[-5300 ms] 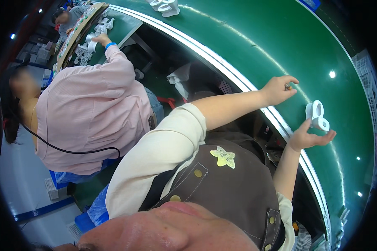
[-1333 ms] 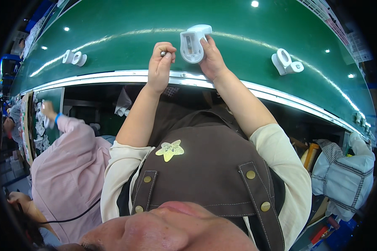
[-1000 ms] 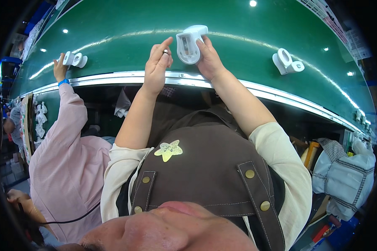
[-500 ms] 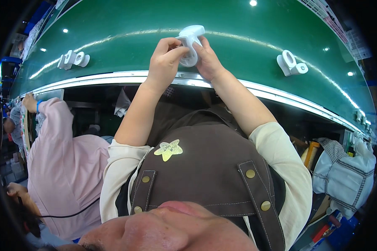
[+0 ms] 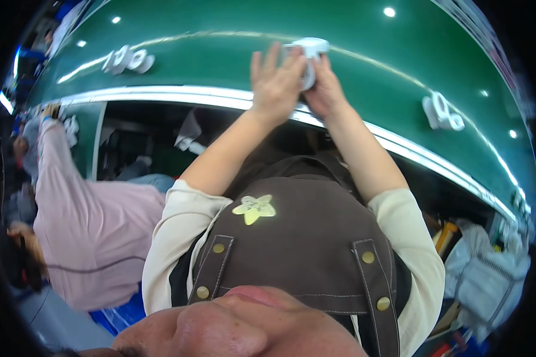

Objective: Assembling small plastic components by inserting metal contacts into plastic housings on a production line.

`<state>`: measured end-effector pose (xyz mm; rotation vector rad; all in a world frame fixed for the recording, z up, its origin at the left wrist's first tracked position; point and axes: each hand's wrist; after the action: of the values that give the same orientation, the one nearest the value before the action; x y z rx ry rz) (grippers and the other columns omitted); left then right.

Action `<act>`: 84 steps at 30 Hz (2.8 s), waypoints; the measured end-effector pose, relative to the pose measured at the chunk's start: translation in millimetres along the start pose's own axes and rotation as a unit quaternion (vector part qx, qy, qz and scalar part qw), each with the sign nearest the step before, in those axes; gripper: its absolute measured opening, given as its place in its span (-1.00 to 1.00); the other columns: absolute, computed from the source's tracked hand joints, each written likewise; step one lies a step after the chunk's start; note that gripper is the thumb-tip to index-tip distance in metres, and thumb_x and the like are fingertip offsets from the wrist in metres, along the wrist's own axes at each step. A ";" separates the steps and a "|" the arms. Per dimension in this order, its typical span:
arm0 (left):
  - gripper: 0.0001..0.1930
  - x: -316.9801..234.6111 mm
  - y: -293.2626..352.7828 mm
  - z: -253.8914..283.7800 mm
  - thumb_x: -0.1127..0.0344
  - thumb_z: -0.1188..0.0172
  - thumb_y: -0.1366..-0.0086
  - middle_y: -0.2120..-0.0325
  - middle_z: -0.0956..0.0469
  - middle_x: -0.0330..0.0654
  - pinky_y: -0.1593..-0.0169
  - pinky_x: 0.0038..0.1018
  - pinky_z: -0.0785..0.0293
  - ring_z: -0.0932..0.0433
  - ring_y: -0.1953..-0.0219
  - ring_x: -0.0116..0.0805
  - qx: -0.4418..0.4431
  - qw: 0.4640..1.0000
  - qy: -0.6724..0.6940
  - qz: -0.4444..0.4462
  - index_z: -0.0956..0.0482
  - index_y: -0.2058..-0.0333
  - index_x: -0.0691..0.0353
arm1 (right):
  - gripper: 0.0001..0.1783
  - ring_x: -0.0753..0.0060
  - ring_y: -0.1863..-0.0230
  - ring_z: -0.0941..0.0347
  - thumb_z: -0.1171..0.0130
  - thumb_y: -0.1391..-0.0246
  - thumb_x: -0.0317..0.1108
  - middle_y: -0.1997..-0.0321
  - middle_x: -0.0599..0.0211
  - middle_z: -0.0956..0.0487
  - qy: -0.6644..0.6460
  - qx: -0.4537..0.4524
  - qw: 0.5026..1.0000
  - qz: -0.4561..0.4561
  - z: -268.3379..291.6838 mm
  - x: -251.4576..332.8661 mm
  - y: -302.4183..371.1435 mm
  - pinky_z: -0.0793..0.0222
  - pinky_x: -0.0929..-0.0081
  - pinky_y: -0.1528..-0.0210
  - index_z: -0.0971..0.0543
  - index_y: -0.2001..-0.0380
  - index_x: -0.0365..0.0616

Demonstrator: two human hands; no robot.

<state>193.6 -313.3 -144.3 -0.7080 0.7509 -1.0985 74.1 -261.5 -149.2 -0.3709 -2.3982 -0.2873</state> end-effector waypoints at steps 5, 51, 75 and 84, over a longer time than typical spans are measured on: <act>-0.39 -0.8 2.5 6.6 0.10 -0.21 -0.03 -0.12 -0.34 -0.07 -0.28 0.05 0.22 -0.13 -0.25 0.03 0.053 0.998 -0.004 -0.022 -0.38 -0.08 0.19 | -0.51 0.32 -0.11 -0.34 0.01 -0.19 -0.04 -0.11 0.26 -0.42 -0.026 -0.014 0.997 -0.066 17.6 2.0 -6.3 -0.26 0.31 -0.18 -0.35 -0.07 -0.10; -0.80 36.3 22.0 -16.5 0.22 -0.25 0.00 0.26 -0.53 -0.19 0.02 -0.26 -0.34 -0.43 0.06 -0.15 0.047 0.996 0.031 0.063 -0.57 0.40 0.17 | -0.29 0.01 -0.10 -0.25 -0.14 -0.02 -0.13 -0.17 -0.12 -0.22 -0.020 0.170 0.982 0.080 -45.7 102.0 58.9 -0.40 0.28 0.06 -0.19 -0.19 -0.18; -0.93 31.3 18.7 -11.6 0.41 -0.19 -0.01 0.37 -0.55 -0.26 0.15 -0.32 -0.38 -0.49 0.23 -0.26 0.020 0.994 0.045 0.098 -0.57 0.46 0.18 | -0.24 0.23 0.20 -0.46 -0.31 0.16 -0.28 0.17 0.21 -0.48 0.739 -0.113 0.536 0.391 19.5 91.6 -23.0 -0.40 0.36 0.18 -0.27 -0.17 0.07; -0.75 18.1 -2.0 -36.4 0.38 -0.19 -0.04 0.25 -0.55 -0.24 0.07 -0.30 -0.36 -0.47 0.14 -0.23 0.153 0.983 0.093 0.050 -0.54 0.24 0.14 | -0.19 0.07 -0.09 -0.32 -0.30 0.16 -0.14 -0.02 0.09 -0.41 0.845 -0.225 0.289 0.391 84.9 97.5 -2.7 -0.18 0.17 -0.11 -0.25 -0.19 -0.04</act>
<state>167.7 -335.7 -166.3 -0.3069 0.7462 -1.1669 -48.4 -220.2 -147.9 -0.8004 0.2137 -0.4699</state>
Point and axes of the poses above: each hand's wrist, its own y-axis away from the middle knuckle, its own z-axis out of the back of the hand, x = y × z
